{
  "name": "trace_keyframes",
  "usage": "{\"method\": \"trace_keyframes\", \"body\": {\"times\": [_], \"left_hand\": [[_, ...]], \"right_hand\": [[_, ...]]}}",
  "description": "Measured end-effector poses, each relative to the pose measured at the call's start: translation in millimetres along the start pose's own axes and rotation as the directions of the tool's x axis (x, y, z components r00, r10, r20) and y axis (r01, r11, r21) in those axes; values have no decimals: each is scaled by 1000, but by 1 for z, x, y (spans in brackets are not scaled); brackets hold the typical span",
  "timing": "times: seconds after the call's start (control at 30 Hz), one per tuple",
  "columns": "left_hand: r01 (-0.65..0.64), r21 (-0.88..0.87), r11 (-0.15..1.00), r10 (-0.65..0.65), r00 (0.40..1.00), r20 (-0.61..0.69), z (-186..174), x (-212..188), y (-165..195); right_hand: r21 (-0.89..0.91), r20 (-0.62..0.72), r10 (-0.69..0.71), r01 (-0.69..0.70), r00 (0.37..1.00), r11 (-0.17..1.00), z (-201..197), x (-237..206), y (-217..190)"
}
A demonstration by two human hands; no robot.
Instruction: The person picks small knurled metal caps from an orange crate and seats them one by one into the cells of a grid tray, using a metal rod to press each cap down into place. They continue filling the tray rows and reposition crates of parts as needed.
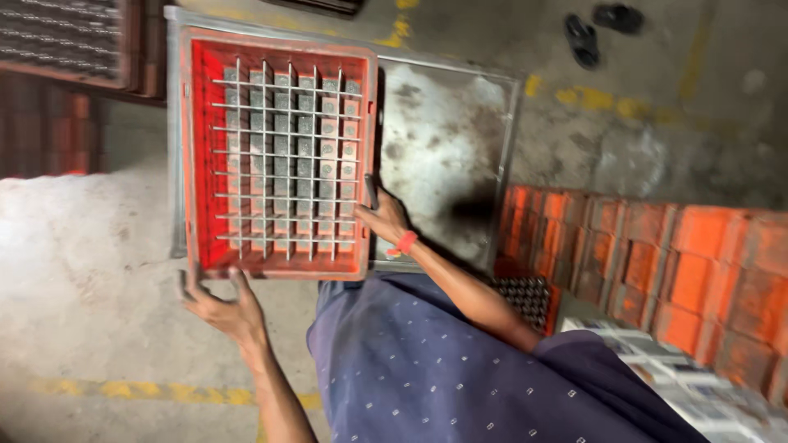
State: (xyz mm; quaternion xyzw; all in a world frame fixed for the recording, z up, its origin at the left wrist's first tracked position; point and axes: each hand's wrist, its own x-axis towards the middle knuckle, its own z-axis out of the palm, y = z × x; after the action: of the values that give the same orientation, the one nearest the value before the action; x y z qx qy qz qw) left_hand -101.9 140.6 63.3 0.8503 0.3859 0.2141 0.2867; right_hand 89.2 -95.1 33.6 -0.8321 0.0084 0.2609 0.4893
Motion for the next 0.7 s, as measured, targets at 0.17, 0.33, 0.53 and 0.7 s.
{"method": "trace_keyframes", "body": {"times": [0.17, 0.33, 0.53, 0.7], "left_hand": [[-116, -82, 990, 136, 941, 310, 50, 28, 6], [29, -122, 992, 59, 750, 659, 100, -14, 40], [313, -375, 873, 95, 643, 759, 124, -63, 73], [277, -308, 910, 52, 660, 749, 130, -69, 76]], "right_hand": [[-81, -164, 114, -129, 980, 988, -69, -37, 63], [-215, -279, 233, -297, 932, 930, -129, -65, 114], [-222, -397, 272, -379, 877, 898, -173, -75, 140], [-301, -403, 149, -284, 903, 910, -184, -77, 145]]}}
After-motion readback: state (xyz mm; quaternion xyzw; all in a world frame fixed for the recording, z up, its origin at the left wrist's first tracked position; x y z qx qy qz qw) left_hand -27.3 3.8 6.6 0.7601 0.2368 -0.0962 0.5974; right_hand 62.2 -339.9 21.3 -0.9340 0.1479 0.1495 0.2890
